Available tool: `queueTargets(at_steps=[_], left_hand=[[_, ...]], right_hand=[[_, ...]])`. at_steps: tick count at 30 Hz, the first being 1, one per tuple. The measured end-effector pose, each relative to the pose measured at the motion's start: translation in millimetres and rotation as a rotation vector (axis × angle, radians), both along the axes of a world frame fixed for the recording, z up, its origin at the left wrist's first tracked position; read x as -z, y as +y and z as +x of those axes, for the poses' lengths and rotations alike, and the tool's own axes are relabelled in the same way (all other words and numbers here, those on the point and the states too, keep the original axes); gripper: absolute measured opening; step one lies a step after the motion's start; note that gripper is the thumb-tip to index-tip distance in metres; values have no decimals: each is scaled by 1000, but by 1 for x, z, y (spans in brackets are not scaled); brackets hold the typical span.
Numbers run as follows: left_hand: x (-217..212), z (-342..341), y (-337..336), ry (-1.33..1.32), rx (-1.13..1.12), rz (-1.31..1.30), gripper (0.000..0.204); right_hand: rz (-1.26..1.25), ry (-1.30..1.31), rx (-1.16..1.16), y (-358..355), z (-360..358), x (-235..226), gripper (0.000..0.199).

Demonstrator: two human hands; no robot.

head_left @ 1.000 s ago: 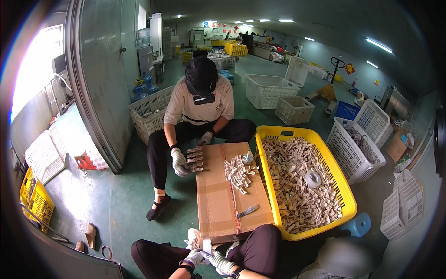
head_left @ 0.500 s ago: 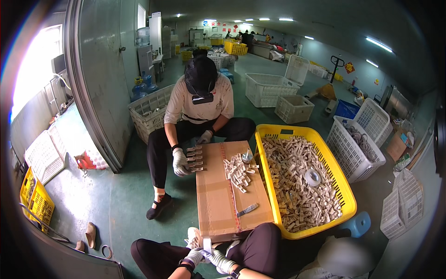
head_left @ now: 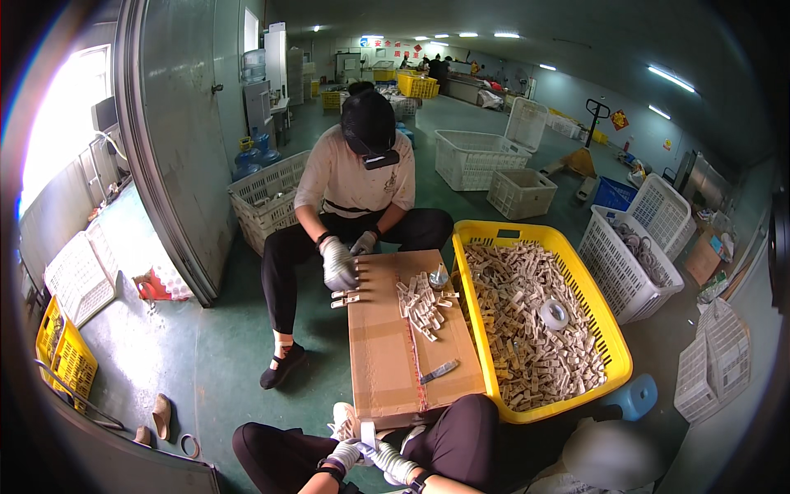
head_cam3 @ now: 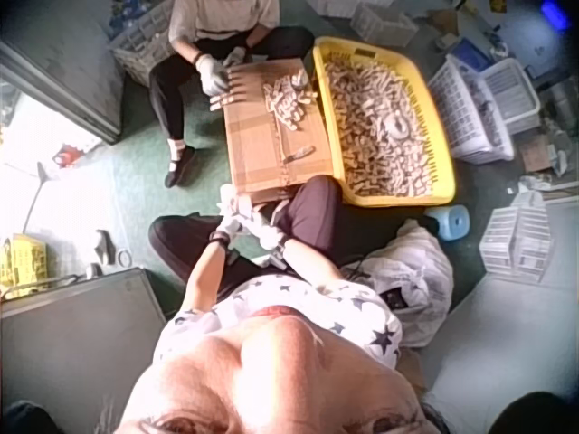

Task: Sorting wooden clothespins and bundling them into groups on a cardboard box.

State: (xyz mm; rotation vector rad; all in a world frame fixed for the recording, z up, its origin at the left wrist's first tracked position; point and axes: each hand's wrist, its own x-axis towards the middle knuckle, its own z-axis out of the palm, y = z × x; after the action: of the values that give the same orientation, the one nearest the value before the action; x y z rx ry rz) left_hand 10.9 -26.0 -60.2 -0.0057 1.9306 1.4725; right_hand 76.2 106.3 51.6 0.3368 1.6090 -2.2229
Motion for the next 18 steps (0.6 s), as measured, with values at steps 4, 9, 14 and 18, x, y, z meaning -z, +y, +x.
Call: queueTargets(at_steps=[4, 9, 14, 18], left_hand=[[-11, 2, -7, -47, -61, 94, 31], [-13, 4, -6, -111, -112, 220, 31], [2, 9, -13, -188, -185, 344, 31], [7, 2, -15, -449, -308, 365, 31]], right_hand=[[-40, -23, 8, -6, 1, -10, 29], [61, -4, -64, -3, -2, 20, 40], [25, -15, -83, -4, 0, -14, 40], [4, -40, -81, -3, 1, -13, 40]])
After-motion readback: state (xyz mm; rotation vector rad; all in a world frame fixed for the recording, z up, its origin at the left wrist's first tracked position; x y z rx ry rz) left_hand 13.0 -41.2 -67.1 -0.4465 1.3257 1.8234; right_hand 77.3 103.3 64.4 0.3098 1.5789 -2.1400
